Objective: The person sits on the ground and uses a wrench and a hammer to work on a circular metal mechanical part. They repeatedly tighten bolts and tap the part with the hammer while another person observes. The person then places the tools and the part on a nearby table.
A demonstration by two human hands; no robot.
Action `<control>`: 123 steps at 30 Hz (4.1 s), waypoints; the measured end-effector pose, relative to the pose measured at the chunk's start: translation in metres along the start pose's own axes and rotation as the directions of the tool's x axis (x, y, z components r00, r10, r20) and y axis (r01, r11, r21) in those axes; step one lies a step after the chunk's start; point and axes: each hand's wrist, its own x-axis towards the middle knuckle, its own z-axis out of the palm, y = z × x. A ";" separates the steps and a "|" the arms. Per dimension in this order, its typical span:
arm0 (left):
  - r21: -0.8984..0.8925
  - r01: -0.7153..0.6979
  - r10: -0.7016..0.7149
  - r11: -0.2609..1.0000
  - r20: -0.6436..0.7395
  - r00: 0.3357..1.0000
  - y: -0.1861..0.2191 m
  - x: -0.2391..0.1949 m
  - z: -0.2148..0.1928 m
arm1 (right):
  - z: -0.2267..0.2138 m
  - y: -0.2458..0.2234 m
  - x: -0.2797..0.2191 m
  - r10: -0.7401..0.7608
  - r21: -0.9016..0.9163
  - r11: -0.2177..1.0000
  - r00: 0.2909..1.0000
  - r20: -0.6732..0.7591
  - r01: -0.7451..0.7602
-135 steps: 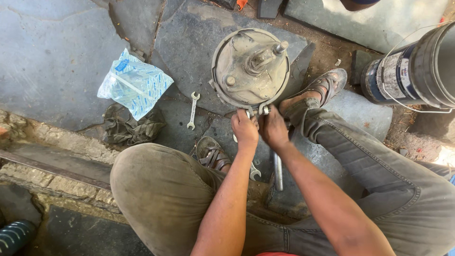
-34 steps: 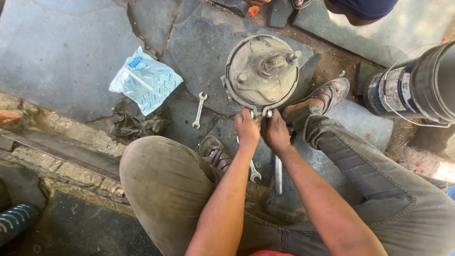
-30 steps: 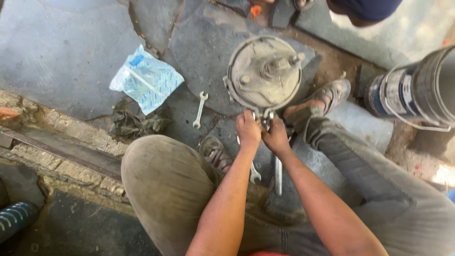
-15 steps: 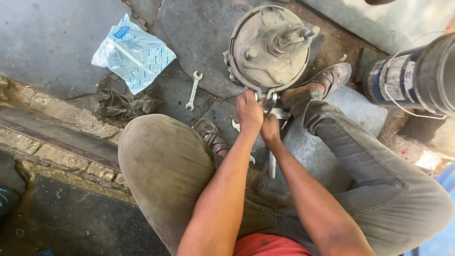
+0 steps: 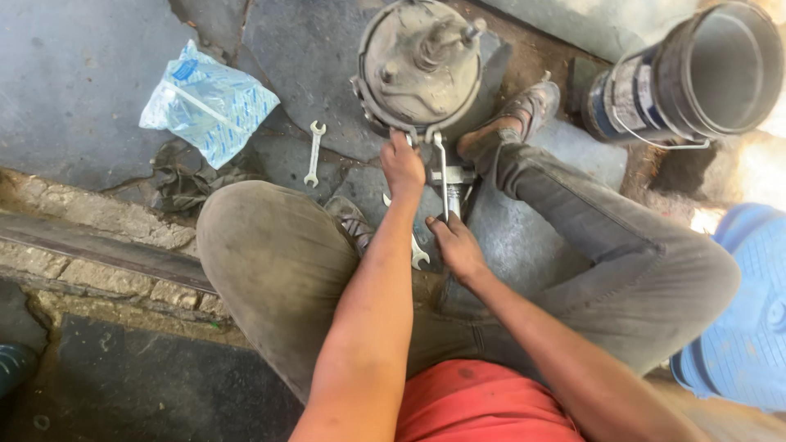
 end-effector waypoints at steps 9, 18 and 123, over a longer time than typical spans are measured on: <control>0.340 -0.432 0.419 0.835 0.115 0.900 -0.019 0.018 0.003 | -0.053 -0.020 0.011 0.087 -0.015 0.996 0.938 0.336 -0.087; -0.413 0.209 -0.186 0.887 0.096 0.978 0.017 0.016 -0.007 | -0.040 0.002 0.072 -0.080 0.123 0.992 0.932 0.353 0.039; 0.355 -0.296 0.280 0.887 0.096 0.955 -0.026 0.004 0.013 | -0.038 0.032 0.032 0.051 0.597 0.750 0.925 0.376 -0.285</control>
